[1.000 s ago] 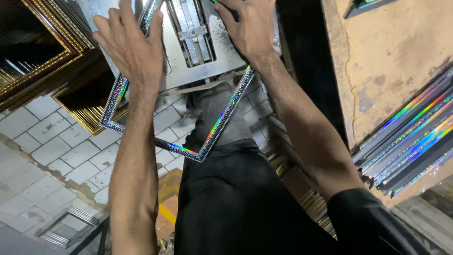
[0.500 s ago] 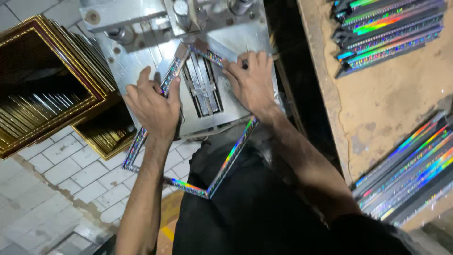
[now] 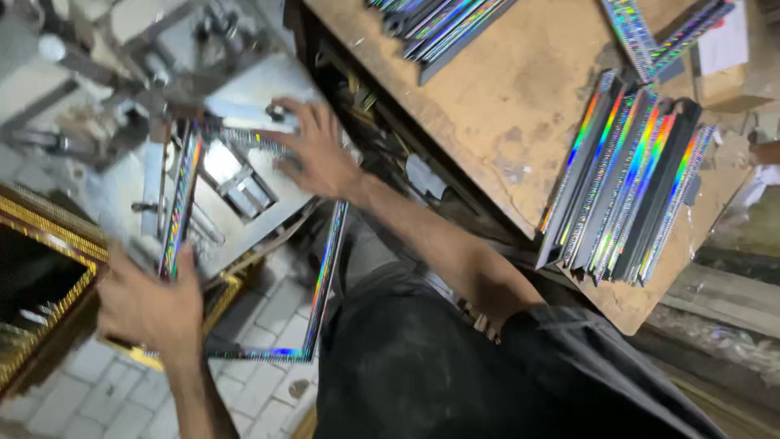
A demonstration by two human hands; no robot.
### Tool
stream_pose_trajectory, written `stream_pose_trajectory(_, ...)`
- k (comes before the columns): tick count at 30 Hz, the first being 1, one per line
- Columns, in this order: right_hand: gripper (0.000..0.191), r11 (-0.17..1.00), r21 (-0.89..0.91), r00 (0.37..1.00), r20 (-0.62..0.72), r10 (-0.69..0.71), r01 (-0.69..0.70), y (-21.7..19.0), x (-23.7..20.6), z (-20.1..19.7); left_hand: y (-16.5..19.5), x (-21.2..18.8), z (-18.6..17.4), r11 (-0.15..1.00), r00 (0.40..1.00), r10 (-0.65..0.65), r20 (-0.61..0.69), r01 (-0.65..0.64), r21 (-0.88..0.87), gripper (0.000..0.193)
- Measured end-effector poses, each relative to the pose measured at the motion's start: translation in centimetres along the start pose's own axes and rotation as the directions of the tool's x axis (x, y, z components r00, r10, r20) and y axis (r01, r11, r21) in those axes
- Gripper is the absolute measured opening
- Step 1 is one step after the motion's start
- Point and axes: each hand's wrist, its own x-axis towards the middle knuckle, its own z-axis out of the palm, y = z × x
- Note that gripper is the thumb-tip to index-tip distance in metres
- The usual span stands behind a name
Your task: The person uses a corner-joining machine to assemble iridescent picture frame pieces. They place two pieces into the machine, operate the lever to join them, and then remove the joined frame. This process is repeated multiple times with different frame pieces.
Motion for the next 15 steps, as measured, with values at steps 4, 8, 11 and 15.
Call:
stream_pose_trajectory(4, 0.039, 0.878, 0.028, 0.76, 0.488, -0.429, 0.477, -0.4, -9.5, -5.5, -3.0, -8.0, -1.0, 0.996, 0.989, -0.056, 0.138, 0.065, -0.057, 0.054)
stream_pose_trajectory(8, 0.05, 0.779, 0.004, 0.618, 0.606, -0.5, 0.627, 0.3, -15.1, -10.9, 1.4, -4.5, -4.3, 0.807, 0.93, 0.363, 0.051, -0.287, -0.517, 0.043)
stream_pose_trajectory(11, 0.055, 0.81, -0.267, 0.809, 0.457, -0.37, 0.522, 2.9, -16.9, -15.8, 8.0, 1.5, -9.8, 0.7, 0.677, 0.575, -0.46, -0.697, -0.152, 0.04)
stream_pose_trajectory(15, 0.05, 0.798, -0.603, 0.971, -0.189, -0.145, 0.001, 8.7, -17.1, -25.2, 21.0, 5.7, -12.2, 0.657, 0.896, 0.111, -0.431, -0.391, -0.644, 0.035)
